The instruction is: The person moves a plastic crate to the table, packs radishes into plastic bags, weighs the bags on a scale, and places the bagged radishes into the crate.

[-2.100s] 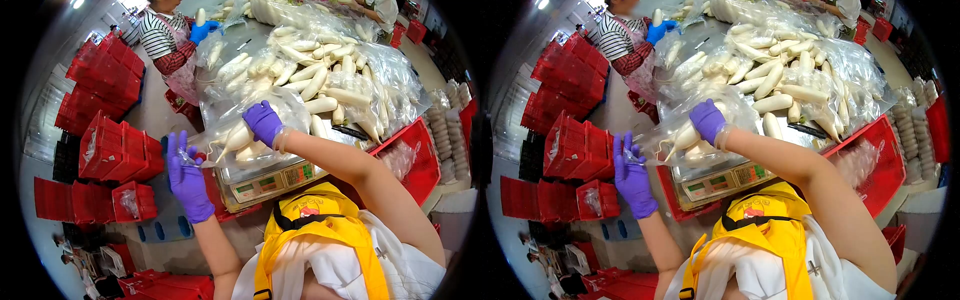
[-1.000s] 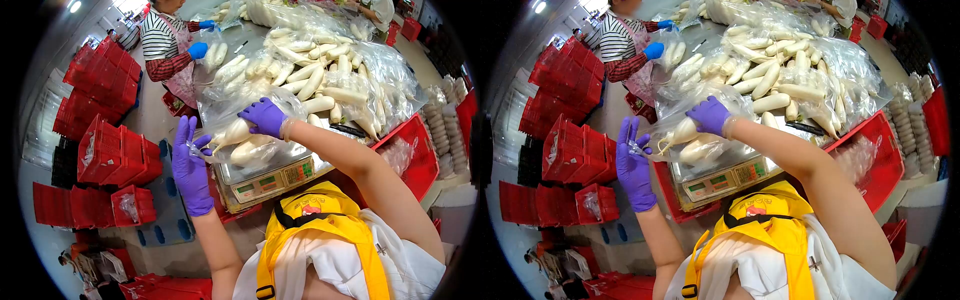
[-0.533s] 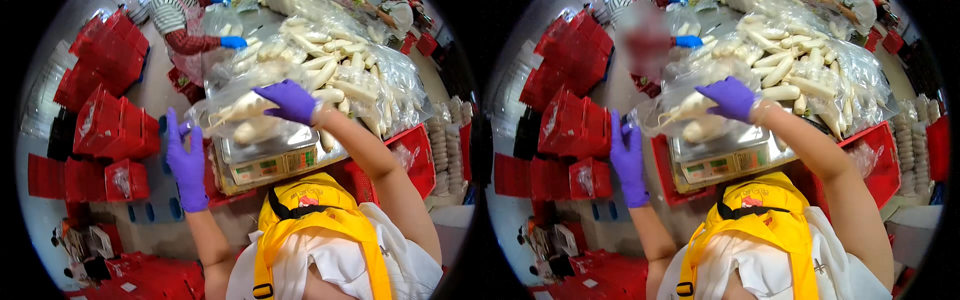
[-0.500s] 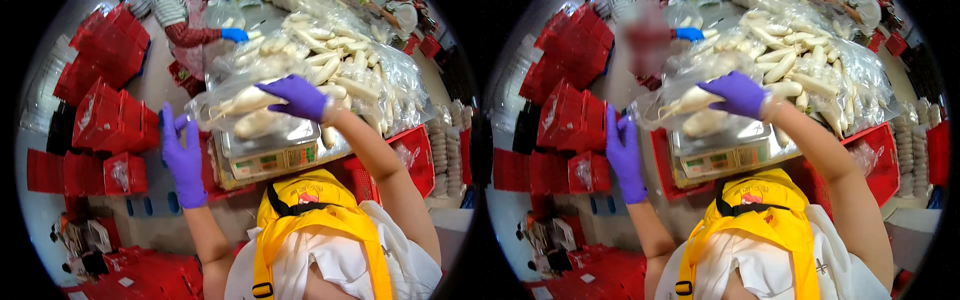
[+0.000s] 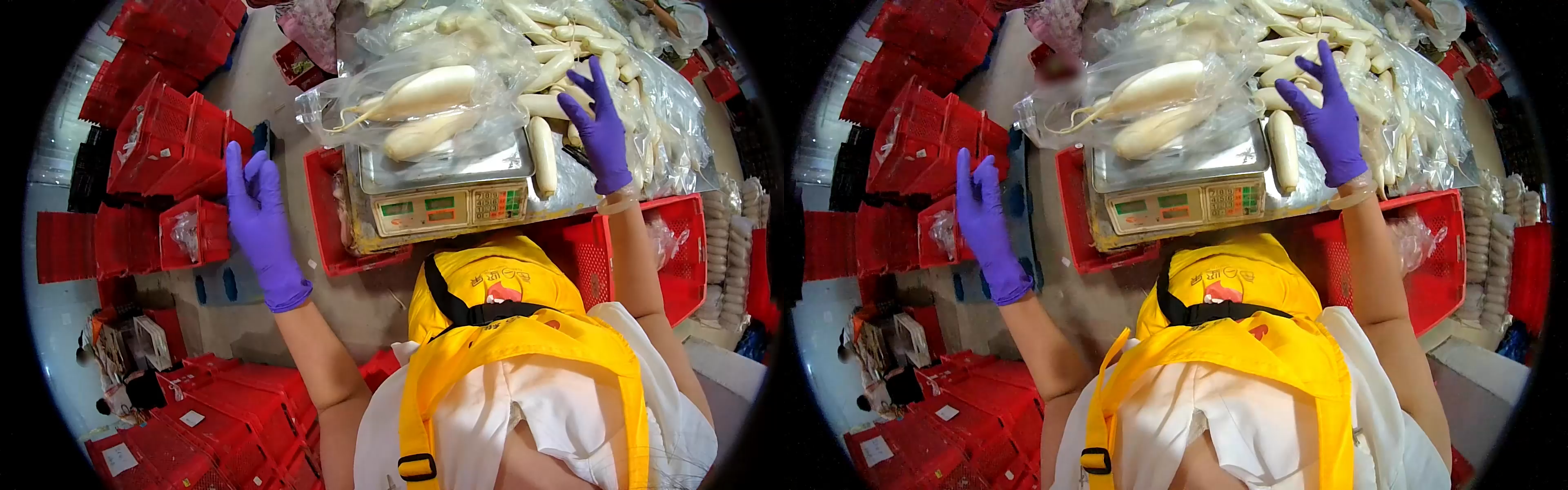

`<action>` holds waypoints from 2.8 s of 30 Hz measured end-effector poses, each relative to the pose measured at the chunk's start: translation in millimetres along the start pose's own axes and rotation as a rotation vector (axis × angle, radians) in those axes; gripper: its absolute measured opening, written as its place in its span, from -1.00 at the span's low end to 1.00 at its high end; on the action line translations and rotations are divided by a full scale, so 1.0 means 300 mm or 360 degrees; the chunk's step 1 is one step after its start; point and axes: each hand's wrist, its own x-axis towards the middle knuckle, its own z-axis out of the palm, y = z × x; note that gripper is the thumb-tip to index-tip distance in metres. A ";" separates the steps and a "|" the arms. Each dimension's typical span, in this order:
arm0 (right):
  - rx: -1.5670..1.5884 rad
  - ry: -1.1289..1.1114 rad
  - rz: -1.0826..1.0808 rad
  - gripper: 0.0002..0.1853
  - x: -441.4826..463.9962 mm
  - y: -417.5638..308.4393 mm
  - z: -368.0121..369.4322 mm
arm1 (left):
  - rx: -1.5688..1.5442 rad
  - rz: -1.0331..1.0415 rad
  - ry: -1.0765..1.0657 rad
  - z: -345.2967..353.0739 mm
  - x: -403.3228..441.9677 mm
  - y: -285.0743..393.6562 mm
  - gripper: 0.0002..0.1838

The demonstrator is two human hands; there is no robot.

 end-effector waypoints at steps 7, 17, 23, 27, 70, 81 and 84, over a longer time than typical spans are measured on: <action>-0.0567 0.0108 -0.0382 0.19 0.001 -0.016 0.180 | 0.0458 0.0359 -0.0037 0.183 0.058 0.063 -0.17; 0.0098 -0.0179 0.0519 -0.74 0.082 -0.016 -0.009 | -0.0756 -0.0347 -0.0494 0.207 0.153 0.086 -0.80; -0.0597 0.0197 -0.0432 -0.11 0.122 -0.213 0.196 | -0.1117 -0.0178 -0.0782 0.347 0.160 0.205 -0.74; -0.1128 0.0072 -0.0154 0.21 0.139 -0.001 0.332 | -0.1487 -0.0485 -0.1060 0.330 0.173 0.217 -0.50; 0.0643 -0.1247 -0.0409 -0.69 0.277 -0.517 0.191 | -0.0911 0.0092 -0.1137 0.353 0.196 0.160 -0.67; -0.0004 -0.0220 -0.1009 -0.83 0.297 -0.356 0.419 | -0.0900 -0.0195 -0.1193 0.388 0.195 0.302 -0.80; -0.0405 -0.0550 -0.0584 -0.89 0.255 -0.379 0.370 | -0.0759 -0.0243 -0.1117 0.377 0.195 0.270 -0.78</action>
